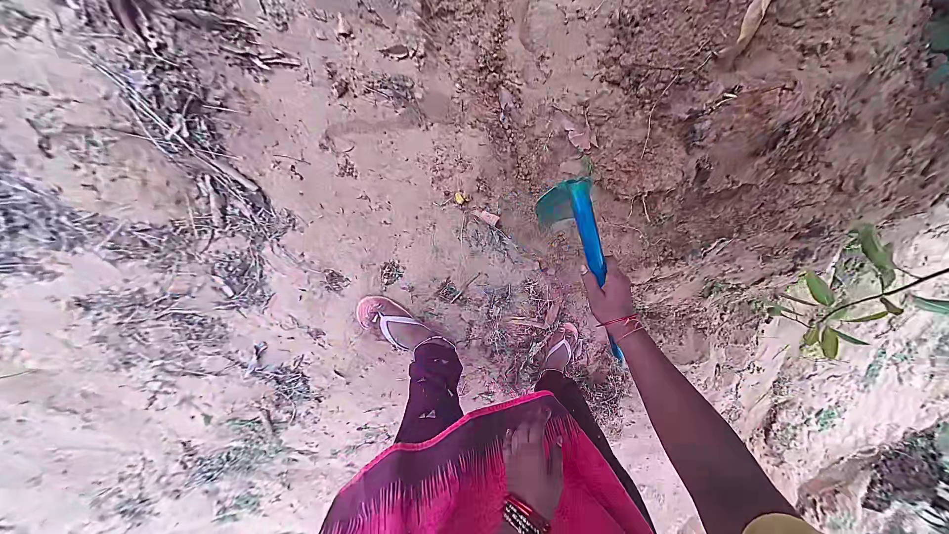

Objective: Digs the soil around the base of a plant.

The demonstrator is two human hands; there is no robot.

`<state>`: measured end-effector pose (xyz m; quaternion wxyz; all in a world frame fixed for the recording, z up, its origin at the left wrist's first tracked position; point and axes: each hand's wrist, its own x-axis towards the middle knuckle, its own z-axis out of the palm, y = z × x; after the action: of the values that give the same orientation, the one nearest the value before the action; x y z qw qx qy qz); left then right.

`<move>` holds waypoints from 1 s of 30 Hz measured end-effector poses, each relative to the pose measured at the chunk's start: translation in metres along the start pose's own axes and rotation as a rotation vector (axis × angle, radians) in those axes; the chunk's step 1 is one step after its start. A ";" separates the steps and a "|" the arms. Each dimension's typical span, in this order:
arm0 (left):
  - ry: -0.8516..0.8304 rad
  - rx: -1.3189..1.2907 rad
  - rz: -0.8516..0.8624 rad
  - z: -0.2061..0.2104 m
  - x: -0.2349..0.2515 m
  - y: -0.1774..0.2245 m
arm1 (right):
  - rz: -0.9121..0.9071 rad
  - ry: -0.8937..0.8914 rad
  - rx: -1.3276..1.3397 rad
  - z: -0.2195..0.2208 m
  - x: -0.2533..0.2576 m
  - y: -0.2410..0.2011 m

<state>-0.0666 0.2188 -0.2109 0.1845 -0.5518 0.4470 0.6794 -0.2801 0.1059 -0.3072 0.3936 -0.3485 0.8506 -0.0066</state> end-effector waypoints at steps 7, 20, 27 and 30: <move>-0.082 0.013 0.183 0.058 0.025 0.007 | 0.233 -0.183 -0.237 0.065 0.054 0.195; -0.145 0.153 -0.004 0.072 0.058 -0.005 | -0.564 0.268 0.054 -0.012 0.013 0.069; -0.154 0.092 0.028 0.079 0.054 -0.012 | -0.397 0.370 0.079 0.026 0.040 0.117; -0.233 0.124 -0.025 0.082 0.055 -0.015 | 0.149 -0.237 -0.331 0.077 0.055 0.193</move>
<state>-0.1214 0.2795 -0.2681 0.2774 -0.4623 0.4565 0.7077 -0.3665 0.2397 -0.4523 0.4275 -0.3427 0.8114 0.2033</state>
